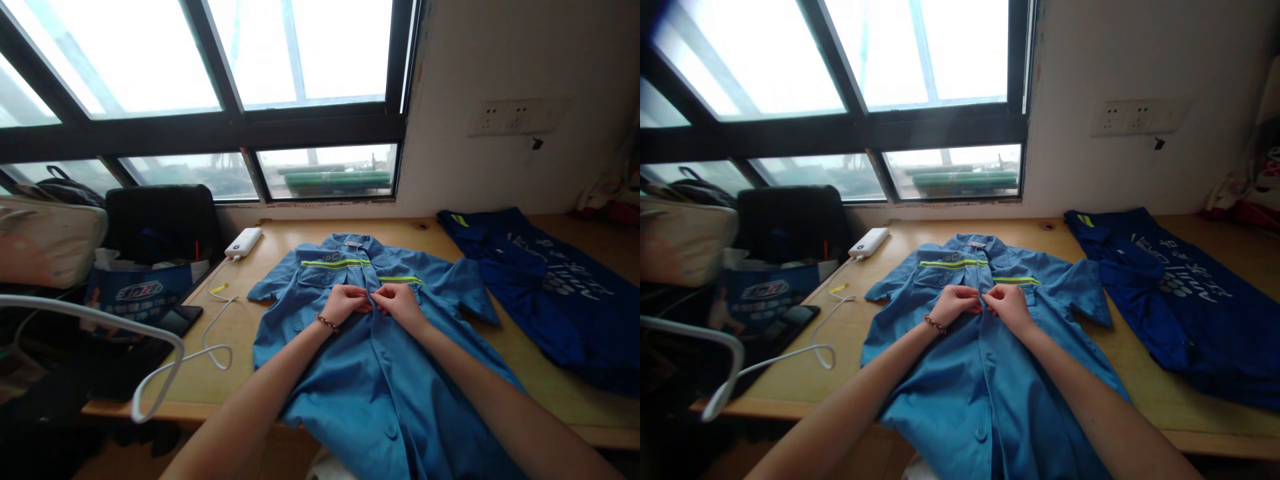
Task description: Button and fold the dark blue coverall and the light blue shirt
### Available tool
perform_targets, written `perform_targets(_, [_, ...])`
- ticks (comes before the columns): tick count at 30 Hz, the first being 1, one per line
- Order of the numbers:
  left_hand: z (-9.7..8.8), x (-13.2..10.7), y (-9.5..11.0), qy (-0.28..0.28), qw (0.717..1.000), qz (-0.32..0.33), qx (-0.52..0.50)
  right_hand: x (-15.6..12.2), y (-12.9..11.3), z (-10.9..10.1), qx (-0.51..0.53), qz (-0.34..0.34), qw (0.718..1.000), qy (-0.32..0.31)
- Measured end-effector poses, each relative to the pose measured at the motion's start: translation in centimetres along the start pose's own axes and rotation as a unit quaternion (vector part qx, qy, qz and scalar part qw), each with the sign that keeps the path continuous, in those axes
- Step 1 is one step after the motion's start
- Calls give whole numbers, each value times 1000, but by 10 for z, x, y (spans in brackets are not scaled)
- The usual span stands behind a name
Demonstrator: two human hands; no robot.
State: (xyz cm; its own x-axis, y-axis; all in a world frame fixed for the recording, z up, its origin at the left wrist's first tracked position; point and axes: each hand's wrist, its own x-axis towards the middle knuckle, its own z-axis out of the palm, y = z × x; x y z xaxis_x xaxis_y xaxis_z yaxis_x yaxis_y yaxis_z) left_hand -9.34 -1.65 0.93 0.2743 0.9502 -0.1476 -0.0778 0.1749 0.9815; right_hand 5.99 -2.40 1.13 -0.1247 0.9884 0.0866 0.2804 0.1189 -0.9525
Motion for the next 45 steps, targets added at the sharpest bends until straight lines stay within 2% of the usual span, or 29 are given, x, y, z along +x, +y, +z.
perform_targets(4, [2, 0, 0, 15, 999, -16, -40, -6, 0, 4, -171, -97, 979, 51])
perform_targets(9, [3, 3, -4, 26, 999, 20, -9, -12, -3, 9, -325, -132, 933, 74])
perform_targets(12, [3, 4, -7, 35, 999, 22, -6, -14, -3, 12, -352, -133, 924, 71])
perform_targets(18, [1, 7, -12, 76, 996, -2, -49, -15, -2, 15, -351, -136, 924, 64])
perform_targets(25, [1, 8, -14, 84, 994, -2, -72, -15, -2, 15, -289, -137, 945, 63])
perform_targets(30, [5, 4, -9, 89, 993, 72, -3, -12, -2, 14, -135, -108, 984, 42])
perform_targets(33, [8, 2, -5, 83, 990, 105, 32, -8, 2, 14, -49, -69, 996, 13])
perform_targets(40, [8, 0, -5, 56, 980, 166, 91, 7, 17, 15, 52, 5, 997, -60])
perform_targets(45, [8, -1, -4, 3, 983, 163, 82, 9, 17, 14, 126, 52, 989, -55])
